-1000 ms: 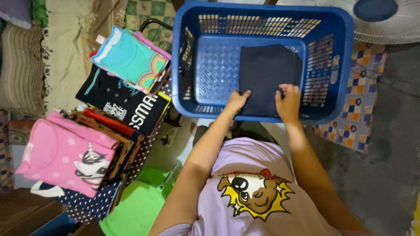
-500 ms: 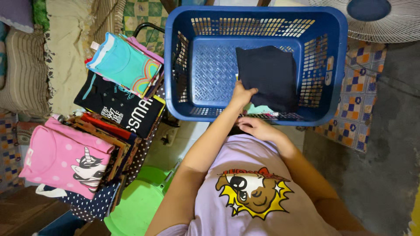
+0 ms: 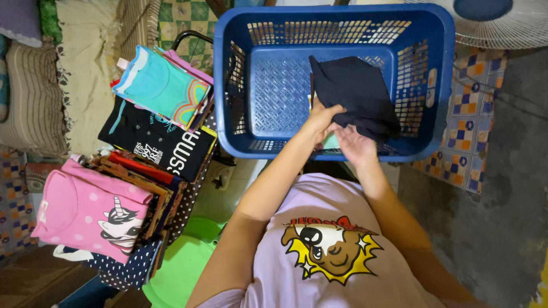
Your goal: The person folds various children's shirts and tops one by one on a polka-dotted ironing board and places them into a blue laundry basket. The person handles each garment, folds it neatly, and stacks it in the basket.
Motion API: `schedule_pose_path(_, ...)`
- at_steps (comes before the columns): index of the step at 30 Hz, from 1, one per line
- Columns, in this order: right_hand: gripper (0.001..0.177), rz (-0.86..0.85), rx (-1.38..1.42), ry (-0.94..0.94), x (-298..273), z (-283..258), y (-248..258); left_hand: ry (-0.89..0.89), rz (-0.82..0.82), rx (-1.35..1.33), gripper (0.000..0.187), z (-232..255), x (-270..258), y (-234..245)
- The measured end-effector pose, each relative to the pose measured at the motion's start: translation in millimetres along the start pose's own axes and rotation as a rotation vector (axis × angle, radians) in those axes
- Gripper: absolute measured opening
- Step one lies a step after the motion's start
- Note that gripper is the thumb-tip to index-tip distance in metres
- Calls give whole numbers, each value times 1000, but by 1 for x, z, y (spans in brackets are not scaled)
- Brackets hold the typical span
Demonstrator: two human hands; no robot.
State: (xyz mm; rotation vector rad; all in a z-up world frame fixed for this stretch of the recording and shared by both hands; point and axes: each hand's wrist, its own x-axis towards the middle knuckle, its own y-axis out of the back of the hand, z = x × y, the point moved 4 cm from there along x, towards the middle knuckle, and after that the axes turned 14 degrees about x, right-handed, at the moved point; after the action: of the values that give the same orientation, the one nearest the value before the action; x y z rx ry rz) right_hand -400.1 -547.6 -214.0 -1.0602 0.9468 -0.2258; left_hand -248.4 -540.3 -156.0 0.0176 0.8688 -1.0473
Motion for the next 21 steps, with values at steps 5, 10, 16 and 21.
schedule_pose_path(5, 53, -217, -130, 187, 28, -21, -75, -170, -91, 106, 97, 33, -27, 29)
schedule_pose_path(10, 69, -175, -766, 145, 34, -4, -135, -494, -110, 374, 109, 71, -52, 109)
schedule_pose_path(16, 87, -240, -1205, 22, 89, 69, -121, -608, 96, 805, 110, 104, -71, 188)
schedule_pose_path(21, 82, -73, -1988, 339, 123, 90, -65, 7, 431, 1370, 113, 69, -61, 218)
